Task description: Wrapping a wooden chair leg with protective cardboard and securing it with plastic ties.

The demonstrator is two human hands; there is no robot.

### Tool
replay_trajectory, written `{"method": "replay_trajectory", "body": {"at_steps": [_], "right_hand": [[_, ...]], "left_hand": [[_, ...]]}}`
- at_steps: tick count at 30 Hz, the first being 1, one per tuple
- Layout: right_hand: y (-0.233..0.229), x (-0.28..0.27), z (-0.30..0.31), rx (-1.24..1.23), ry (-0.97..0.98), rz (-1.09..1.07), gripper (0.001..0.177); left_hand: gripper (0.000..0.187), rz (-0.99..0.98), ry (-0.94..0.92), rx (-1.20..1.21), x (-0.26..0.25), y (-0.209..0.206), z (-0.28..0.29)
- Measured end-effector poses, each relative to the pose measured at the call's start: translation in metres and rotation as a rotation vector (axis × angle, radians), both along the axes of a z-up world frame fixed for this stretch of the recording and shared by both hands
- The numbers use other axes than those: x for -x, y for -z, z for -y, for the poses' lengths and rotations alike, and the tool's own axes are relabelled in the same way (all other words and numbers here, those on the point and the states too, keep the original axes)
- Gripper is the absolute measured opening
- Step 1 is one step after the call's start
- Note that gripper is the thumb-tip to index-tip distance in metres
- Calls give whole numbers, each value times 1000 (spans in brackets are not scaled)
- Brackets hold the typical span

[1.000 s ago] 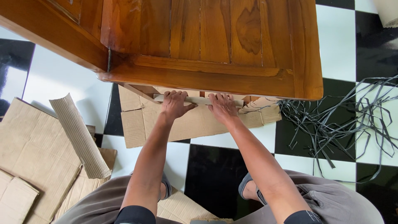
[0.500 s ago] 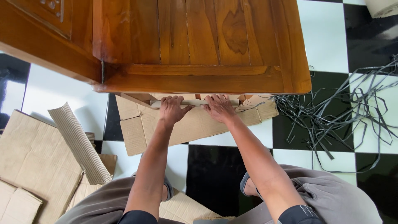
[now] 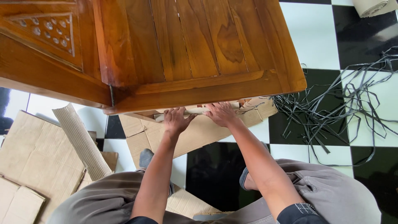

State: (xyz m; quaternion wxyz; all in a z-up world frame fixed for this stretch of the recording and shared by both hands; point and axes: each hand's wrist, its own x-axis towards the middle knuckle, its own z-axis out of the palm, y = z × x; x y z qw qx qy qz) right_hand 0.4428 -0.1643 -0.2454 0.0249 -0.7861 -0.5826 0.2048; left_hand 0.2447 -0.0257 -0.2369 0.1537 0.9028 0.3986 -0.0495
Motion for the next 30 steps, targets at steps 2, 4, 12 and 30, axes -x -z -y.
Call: {"method": "replay_trajectory", "body": {"at_steps": [2,4,12,30], "right_hand": [[-4,5,1,-6,-1,32,47],[-14,11,3,-14,2,61,50],[-25,25,47,-461,197,250,59],[5,7,179,-689,542,399,26]], "left_hand": [[60,34,0,-31,2,7,2],[58,66,5,-63,3,12,2],[79,222,-47,-182,3,14,18],[85,309,417,-358,-77,5,133]]}}
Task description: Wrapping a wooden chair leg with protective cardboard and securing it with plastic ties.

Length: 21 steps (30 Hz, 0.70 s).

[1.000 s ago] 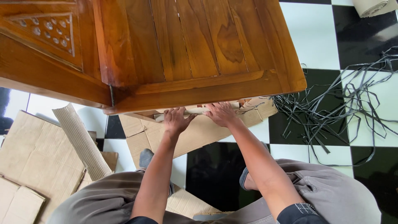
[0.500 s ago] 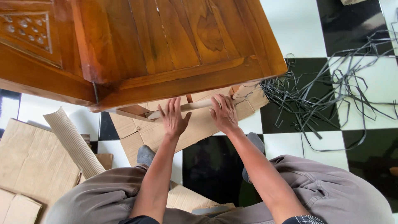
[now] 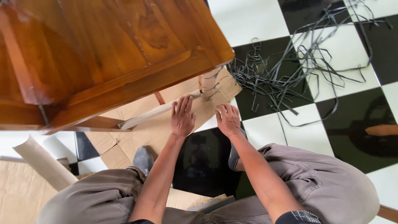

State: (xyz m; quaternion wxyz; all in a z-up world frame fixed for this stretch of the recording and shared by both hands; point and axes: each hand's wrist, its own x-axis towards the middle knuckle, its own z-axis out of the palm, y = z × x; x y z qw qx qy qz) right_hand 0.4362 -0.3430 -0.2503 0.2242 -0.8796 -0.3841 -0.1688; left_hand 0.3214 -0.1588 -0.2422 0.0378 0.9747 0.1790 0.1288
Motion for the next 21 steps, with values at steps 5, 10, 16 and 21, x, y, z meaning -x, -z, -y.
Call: {"method": "replay_trajectory", "body": {"at_steps": [5,10,16,21], "right_hand": [[35,-21,47,228,354,-461,30],[62,-52,73,349,635,-968,46],[120,-88,74,380,612,-1121,50],[207,-96,80,256,657,-1052,53]], "left_hand": [[75,35,-15,48,-12,1,3],[64,72,-53,110,-17,-1,-1],[48,151,-91,218,-23,-3,-4],[39,210,-115,285,-26,-1,-5]]}}
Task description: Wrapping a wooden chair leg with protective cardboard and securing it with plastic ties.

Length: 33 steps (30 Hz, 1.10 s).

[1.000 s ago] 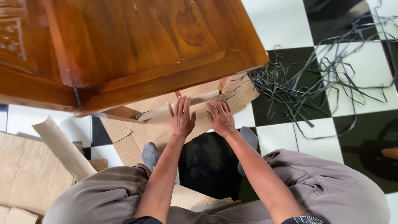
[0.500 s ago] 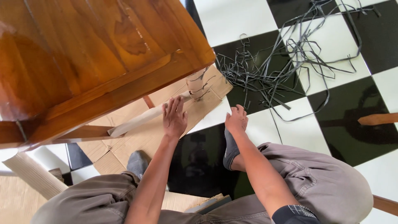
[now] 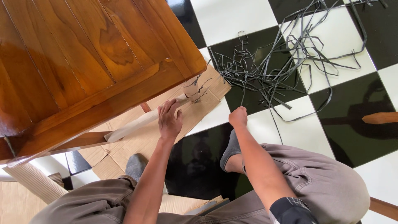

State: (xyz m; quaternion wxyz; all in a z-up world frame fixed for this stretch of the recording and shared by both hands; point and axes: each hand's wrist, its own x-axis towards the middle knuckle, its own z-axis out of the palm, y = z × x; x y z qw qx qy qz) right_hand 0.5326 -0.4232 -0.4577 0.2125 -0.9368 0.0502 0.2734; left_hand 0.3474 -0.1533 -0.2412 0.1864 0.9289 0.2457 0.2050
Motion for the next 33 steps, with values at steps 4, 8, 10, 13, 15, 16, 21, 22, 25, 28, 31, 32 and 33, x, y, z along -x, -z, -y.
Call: {"method": "replay_trajectory", "body": {"at_steps": [4,8,10,13,15,16,21,22,25,28,31,32,33], "right_hand": [[-86,53,-41,-67,137,258,28],[-110,93,-65,-349,120,507,20],[-116,112,-80,-395,159,459,18],[-138,146,-106,-647,411,111,19],[-165,174,-114,-1135,640,-188,16],[-161,180,-110,-1130,634,-191,16],[-179,205,-99,-1048,454,-491,22],[-169,205,-95,-1046,448,-491,22],[-147,202,-86,-906,347,-484,18],[-154,191,-93,-731,356,-390,19],[-184,170,-107,-869,506,-477,40],[-186,168,-109,-921,545,-465,35],[-187,166,-112,-974,584,-453,30]], "left_hand": [[42,19,-6,32,0,-2,0],[32,148,65,-27,5,-4,11],[25,214,87,-114,14,14,24],[15,180,128,103,33,57,41],[47,-455,7,621,46,86,47],[47,-453,1,626,50,93,45],[23,-496,-192,964,55,111,34],[23,-492,-195,966,54,108,32],[30,-358,-182,1084,52,98,30],[26,-398,-58,1021,49,76,31],[26,-458,245,855,50,32,30],[27,-545,332,778,53,16,32],[28,-631,418,698,56,0,33]]}}
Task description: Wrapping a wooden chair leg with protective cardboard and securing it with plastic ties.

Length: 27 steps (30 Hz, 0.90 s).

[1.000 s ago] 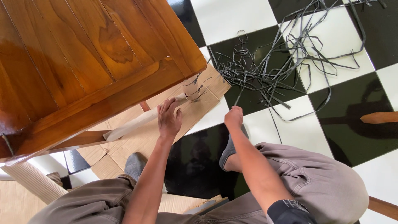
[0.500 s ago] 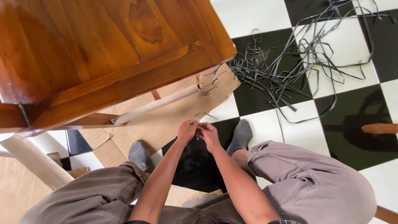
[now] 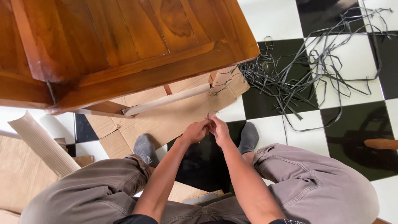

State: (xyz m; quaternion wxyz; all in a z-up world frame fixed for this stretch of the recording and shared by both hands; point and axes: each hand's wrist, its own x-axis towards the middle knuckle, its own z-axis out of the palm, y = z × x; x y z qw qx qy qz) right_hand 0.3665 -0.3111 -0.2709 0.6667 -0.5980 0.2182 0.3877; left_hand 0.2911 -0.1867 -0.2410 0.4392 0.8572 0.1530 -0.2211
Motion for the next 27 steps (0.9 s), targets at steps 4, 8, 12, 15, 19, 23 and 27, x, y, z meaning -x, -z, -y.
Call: {"method": "replay_trajectory", "body": {"at_steps": [4,8,12,15,19,23,27], "right_hand": [[-22,-3,-11,-21,-33,156,15],[-8,-9,-14,7,-109,258,15],[8,-16,-14,60,-163,293,29],[-9,-16,-14,215,-297,382,35],[20,-22,-6,352,-470,492,36],[-1,-11,-12,455,-736,645,45],[-24,-1,-14,445,-844,720,38]], "left_hand": [[26,-62,-27,36,11,10,3],[24,-55,23,55,17,1,1],[20,-8,-4,129,19,14,1],[18,100,-111,157,21,29,6],[20,168,-435,163,7,41,0],[36,268,-702,225,-2,34,-2],[22,235,-793,94,-3,30,-6]]}}
